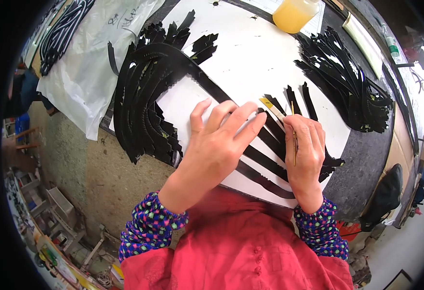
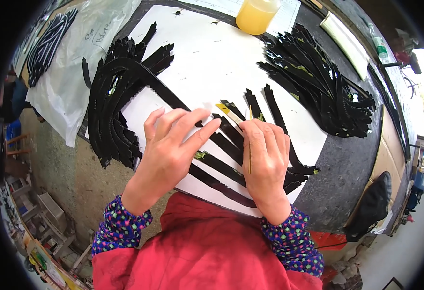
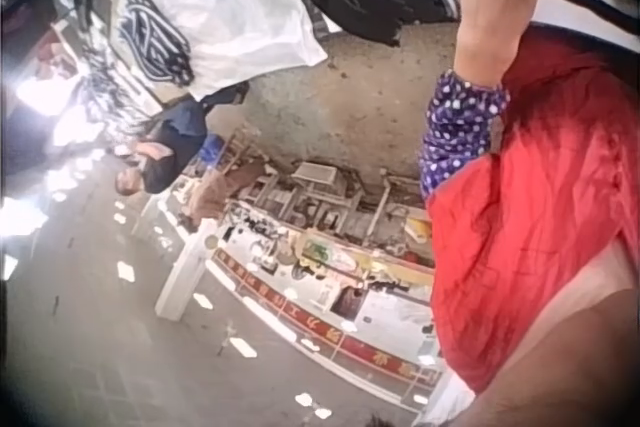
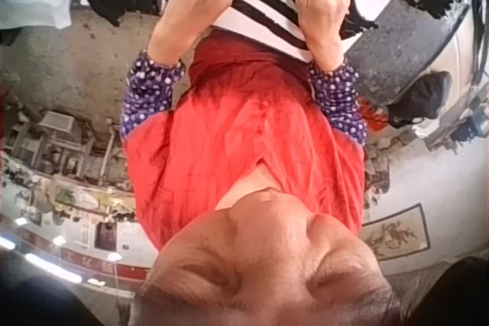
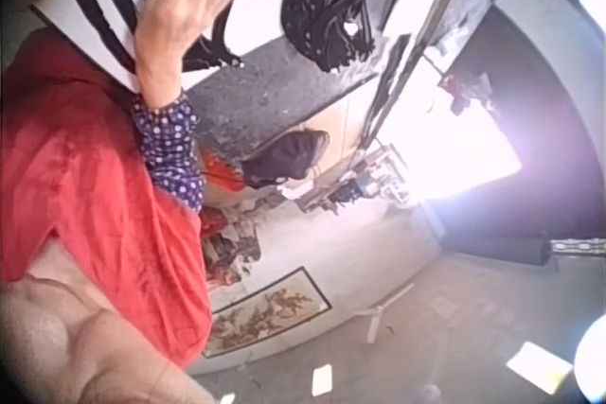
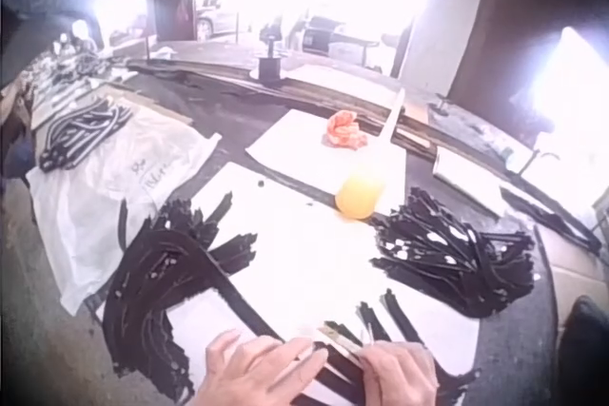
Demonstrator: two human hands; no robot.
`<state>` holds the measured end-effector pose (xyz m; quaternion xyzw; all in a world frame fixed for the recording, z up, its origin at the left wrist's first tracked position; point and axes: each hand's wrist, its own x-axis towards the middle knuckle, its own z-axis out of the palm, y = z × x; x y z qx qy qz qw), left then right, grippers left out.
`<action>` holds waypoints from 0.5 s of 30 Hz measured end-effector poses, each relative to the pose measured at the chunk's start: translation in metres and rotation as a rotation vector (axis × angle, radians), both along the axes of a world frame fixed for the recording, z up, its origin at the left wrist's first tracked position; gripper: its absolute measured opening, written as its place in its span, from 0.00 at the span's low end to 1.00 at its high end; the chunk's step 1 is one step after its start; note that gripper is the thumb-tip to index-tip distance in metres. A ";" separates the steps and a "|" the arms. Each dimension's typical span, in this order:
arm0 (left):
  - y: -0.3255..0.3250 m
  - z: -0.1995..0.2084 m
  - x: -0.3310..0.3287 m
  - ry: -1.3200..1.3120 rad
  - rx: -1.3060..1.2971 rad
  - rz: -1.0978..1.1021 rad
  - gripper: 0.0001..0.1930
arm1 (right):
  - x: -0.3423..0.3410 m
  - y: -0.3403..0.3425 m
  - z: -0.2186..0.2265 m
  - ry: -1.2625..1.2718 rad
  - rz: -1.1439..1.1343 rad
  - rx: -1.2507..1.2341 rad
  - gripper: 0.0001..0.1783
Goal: Applying glue to black shoe upper components using a small brush applicator.
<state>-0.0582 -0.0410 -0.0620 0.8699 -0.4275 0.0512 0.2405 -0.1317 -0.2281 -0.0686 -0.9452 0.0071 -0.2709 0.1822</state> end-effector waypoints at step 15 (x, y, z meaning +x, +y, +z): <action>0.004 -0.011 -0.008 -0.083 0.119 0.022 0.28 | -0.022 0.008 0.011 0.268 -0.069 0.814 0.07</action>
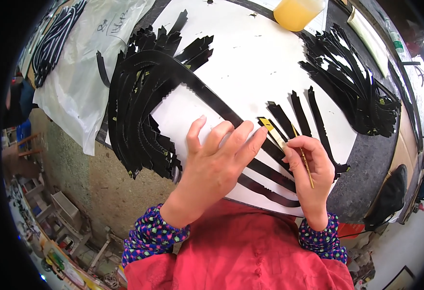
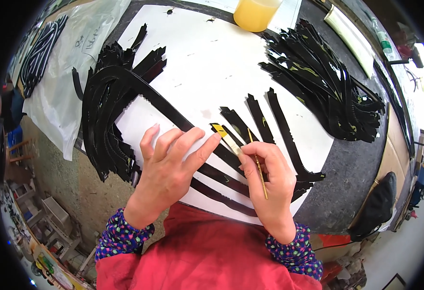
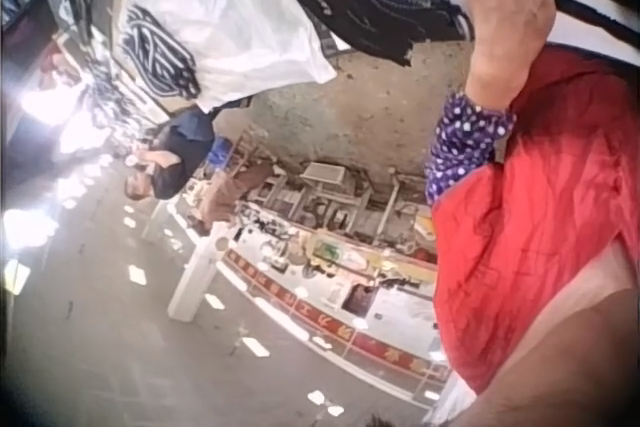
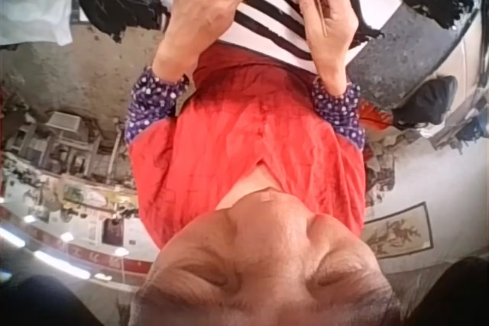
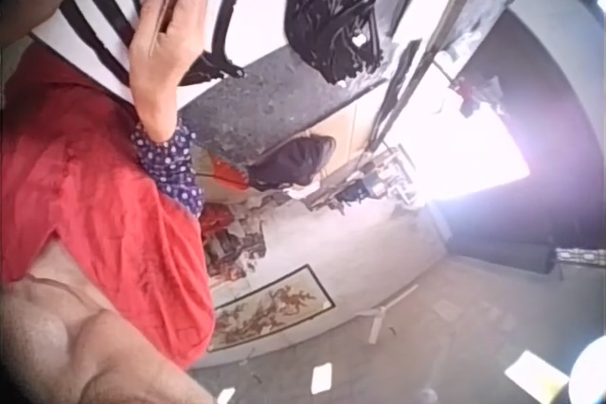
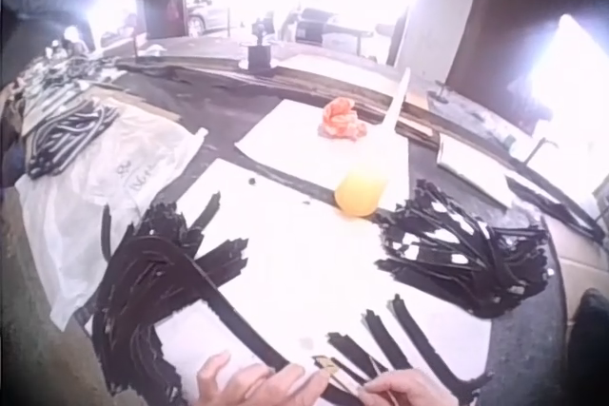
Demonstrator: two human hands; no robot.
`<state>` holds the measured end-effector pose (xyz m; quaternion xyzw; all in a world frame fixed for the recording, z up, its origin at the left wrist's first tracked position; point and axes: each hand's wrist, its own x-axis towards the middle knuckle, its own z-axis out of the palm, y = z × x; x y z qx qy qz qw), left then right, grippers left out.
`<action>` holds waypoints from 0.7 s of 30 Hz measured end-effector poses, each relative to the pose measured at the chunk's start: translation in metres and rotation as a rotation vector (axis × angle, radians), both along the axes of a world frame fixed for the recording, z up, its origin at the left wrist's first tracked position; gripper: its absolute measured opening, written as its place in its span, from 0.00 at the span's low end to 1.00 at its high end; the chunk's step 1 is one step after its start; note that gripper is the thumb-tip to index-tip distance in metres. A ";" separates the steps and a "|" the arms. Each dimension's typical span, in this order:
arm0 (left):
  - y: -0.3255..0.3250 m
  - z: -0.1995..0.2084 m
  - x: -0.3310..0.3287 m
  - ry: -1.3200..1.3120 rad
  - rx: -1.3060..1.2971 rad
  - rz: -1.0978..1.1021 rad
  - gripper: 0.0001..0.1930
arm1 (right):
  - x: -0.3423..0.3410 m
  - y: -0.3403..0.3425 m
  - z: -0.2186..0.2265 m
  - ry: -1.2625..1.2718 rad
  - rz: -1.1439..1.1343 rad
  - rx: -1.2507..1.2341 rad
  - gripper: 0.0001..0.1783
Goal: Applying glue to black shoe upper components using a small brush applicator.
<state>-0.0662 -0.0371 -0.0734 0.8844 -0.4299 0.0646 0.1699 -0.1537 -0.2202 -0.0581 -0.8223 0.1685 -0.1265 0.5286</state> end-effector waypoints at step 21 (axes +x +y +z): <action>0.002 -0.005 0.000 -0.131 0.093 -0.035 0.19 | 0.001 0.002 0.004 -0.105 0.038 -0.455 0.13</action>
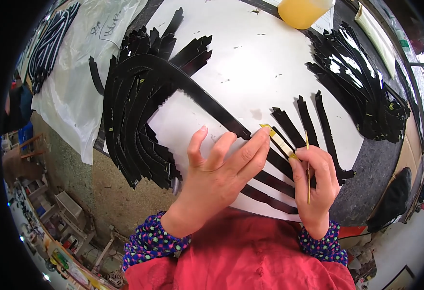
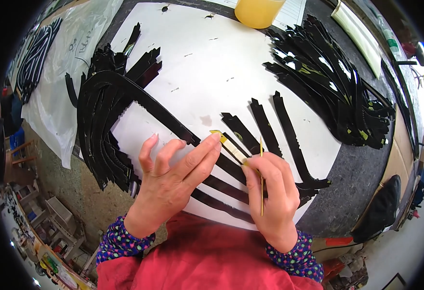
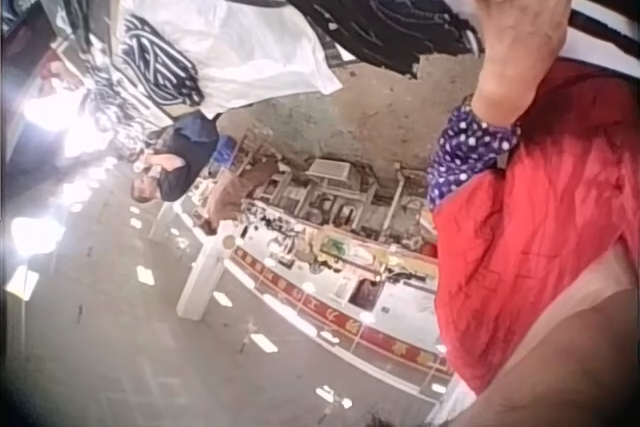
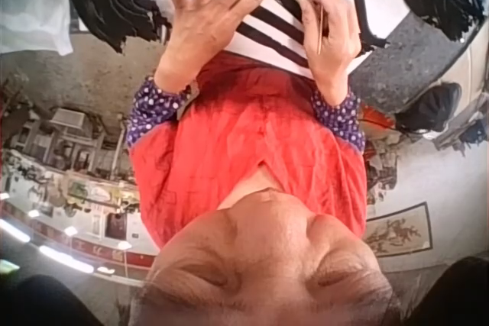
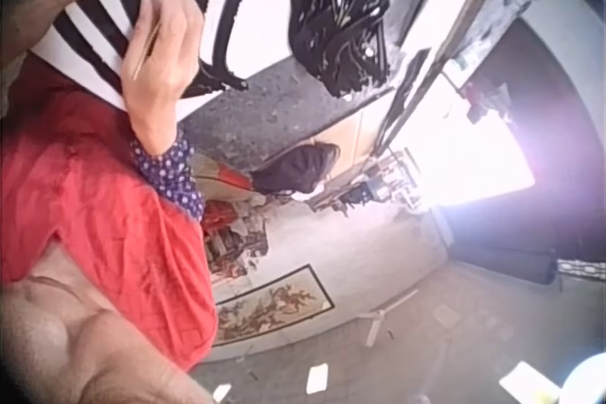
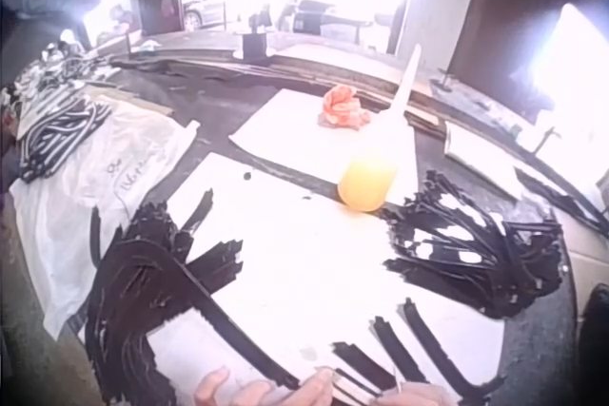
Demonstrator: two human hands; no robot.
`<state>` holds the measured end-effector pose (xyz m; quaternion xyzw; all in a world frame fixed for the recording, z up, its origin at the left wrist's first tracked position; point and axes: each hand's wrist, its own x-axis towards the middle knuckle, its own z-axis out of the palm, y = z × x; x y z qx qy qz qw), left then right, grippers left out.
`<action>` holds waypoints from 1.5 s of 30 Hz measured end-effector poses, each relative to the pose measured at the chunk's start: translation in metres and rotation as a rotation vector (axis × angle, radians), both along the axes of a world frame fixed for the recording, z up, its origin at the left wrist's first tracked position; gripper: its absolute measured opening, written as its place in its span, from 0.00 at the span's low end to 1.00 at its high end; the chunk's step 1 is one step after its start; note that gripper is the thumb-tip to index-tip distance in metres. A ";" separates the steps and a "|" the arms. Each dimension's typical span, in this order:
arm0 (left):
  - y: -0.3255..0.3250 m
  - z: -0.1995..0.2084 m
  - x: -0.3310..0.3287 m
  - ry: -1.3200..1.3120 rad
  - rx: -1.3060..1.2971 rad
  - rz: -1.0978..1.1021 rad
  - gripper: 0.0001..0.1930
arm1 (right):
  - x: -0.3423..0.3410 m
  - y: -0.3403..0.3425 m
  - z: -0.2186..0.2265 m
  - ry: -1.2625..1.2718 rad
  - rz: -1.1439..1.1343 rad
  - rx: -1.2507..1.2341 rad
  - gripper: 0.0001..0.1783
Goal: Applying glue to black shoe upper components using a small brush applicator.
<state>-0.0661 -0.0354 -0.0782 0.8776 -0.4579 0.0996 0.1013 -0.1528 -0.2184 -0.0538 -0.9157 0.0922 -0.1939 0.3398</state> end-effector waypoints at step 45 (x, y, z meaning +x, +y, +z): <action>-0.003 0.005 -0.001 0.092 -0.024 0.025 0.35 | 0.017 0.001 0.011 -0.032 0.084 0.296 0.07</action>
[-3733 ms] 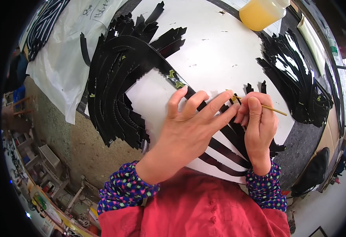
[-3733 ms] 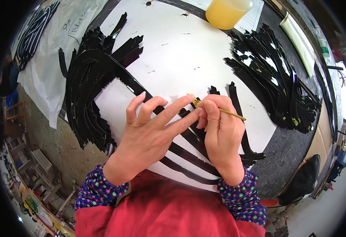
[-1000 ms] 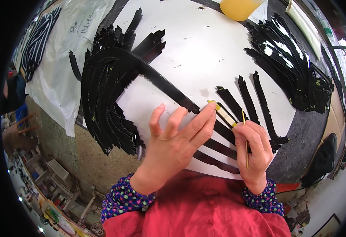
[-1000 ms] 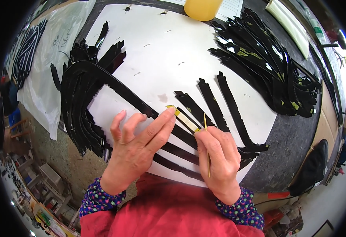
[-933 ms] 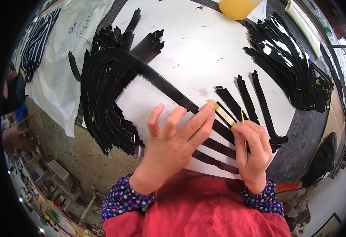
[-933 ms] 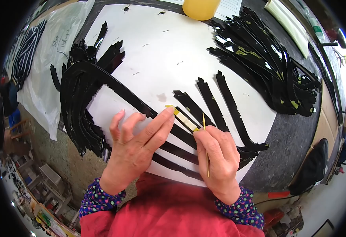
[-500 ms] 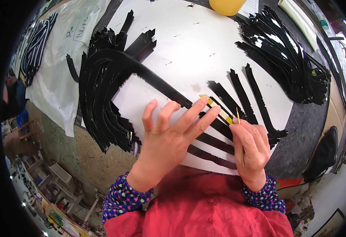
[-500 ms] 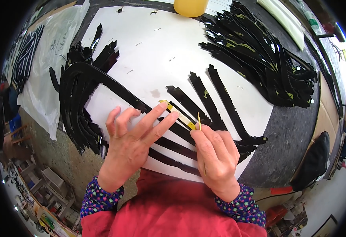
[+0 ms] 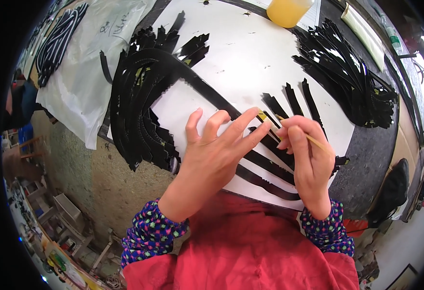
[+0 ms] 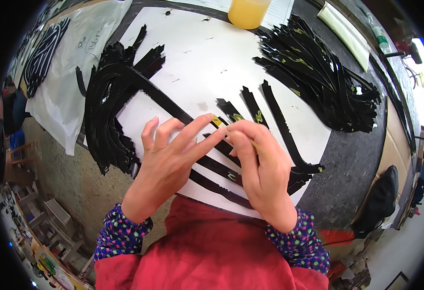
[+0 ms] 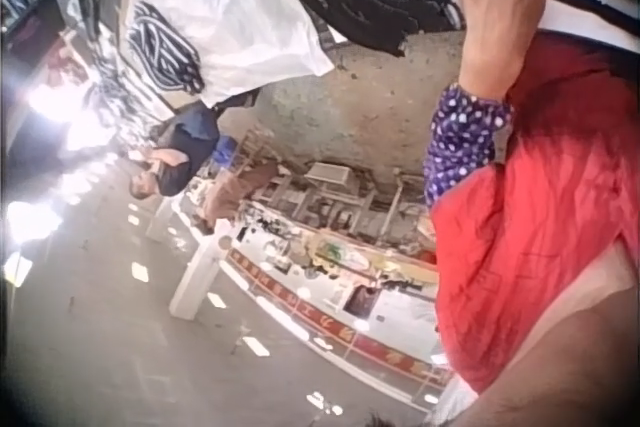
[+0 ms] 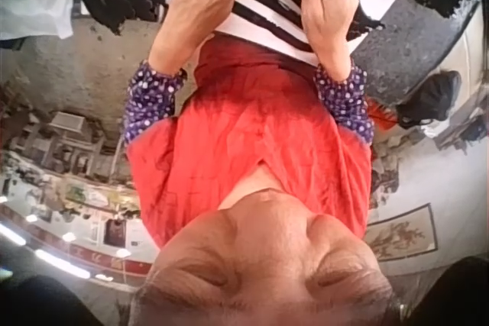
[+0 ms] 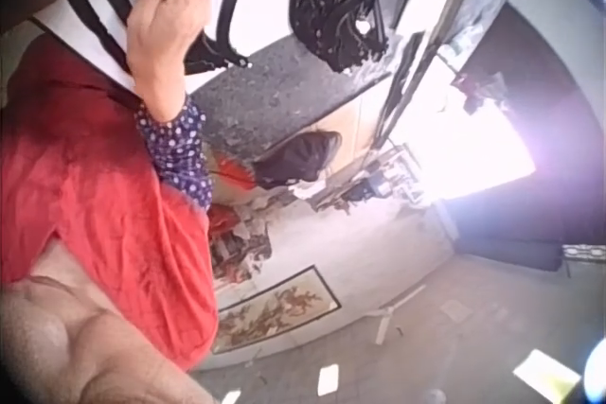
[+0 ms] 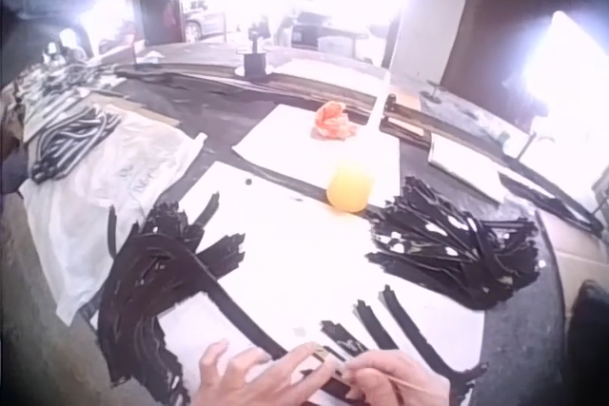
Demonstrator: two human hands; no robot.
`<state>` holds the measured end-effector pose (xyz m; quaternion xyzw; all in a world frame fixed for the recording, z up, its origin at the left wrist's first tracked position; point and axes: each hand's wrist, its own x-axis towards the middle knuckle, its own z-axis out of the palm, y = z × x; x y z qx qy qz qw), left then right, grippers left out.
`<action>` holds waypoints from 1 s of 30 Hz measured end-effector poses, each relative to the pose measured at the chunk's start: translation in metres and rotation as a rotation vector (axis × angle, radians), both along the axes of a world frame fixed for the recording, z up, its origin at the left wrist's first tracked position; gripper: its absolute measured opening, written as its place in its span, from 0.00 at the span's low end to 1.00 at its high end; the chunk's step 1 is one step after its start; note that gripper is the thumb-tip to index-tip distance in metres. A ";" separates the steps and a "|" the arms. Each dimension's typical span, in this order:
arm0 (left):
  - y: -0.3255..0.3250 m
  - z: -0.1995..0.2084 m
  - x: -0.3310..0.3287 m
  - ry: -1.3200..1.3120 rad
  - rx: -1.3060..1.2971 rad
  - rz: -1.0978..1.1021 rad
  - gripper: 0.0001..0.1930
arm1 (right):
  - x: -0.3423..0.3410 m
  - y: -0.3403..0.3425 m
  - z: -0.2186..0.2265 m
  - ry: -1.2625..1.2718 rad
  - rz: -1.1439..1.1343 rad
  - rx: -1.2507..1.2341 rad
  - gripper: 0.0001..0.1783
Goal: Applying glue to black shoe upper components using a small brush applicator.
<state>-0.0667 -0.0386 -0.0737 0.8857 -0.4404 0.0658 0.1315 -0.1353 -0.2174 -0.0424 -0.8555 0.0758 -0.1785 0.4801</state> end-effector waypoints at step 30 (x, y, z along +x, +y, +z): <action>-0.001 -0.004 -0.003 0.007 -0.055 0.041 0.27 | 0.004 -0.003 -0.017 -0.016 -0.008 0.170 0.11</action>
